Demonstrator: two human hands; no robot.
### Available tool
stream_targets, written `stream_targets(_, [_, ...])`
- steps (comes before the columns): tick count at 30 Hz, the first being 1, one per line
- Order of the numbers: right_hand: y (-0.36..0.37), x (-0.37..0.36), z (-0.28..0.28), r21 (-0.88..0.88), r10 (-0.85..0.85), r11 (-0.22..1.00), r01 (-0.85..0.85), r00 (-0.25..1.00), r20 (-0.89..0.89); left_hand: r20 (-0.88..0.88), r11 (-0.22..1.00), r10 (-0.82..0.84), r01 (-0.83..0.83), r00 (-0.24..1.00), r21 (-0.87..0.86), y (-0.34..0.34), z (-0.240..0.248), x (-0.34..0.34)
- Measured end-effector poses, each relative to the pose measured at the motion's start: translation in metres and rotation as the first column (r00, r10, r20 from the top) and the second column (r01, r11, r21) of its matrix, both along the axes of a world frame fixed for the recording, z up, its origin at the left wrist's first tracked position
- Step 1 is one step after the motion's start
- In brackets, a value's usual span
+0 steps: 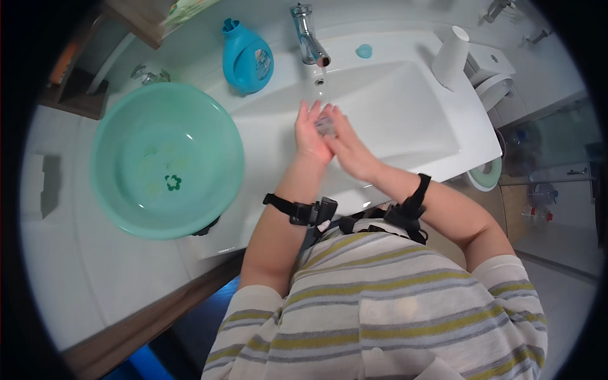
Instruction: The recorder washes a cloth in a bathroom sink after wiping a window.
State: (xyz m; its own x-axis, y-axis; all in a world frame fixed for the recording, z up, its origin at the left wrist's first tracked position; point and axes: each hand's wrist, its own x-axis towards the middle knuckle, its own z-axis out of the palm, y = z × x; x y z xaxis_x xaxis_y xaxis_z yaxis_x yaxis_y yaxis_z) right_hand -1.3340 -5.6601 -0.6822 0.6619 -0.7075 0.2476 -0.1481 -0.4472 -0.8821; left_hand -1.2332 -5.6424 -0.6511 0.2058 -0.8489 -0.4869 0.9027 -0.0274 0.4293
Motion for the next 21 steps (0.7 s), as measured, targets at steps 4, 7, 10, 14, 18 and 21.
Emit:
stream_targets(4, [-0.013, 0.015, 0.027, 0.076, -0.081, 0.993, 0.093, 0.986, -0.148, 0.081, 0.98, -0.18, 0.185, 0.98, -0.067, 0.004, -0.027, -0.018])
stream_targets(7, [-0.046, 0.0, 0.011, 0.081, -0.243, 0.966, 0.245, 0.969, -0.038, 0.057, 0.957, -0.213, 0.22, 0.975, -0.19, 0.006, -0.013, -0.032])
stream_targets(10, [-0.017, -0.01, -0.012, -0.01, -0.027, 1.0, 0.027, 0.998, -0.053, -0.026, 0.972, -0.176, 0.169, 0.984, -0.165, 0.01, -0.016, -0.018])
stream_targets(14, [0.011, -0.004, 0.033, -0.005, 0.067, 0.998, -0.069, 0.974, -0.219, -0.061, 0.998, -0.053, 0.05, 0.997, -0.049, 0.013, -0.025, -0.021])
stream_targets(18, [-0.05, -0.013, 0.008, 0.106, -0.089, 0.989, 0.099, 0.991, -0.099, -0.116, 0.955, -0.251, 0.226, 0.961, -0.192, 0.015, -0.018, -0.043])
stream_targets(21, [-0.031, -0.026, -0.003, 0.124, -0.001, 0.992, 0.009, 0.998, -0.065, -0.121, 0.966, -0.163, 0.134, 0.979, -0.223, 0.005, -0.018, -0.03])
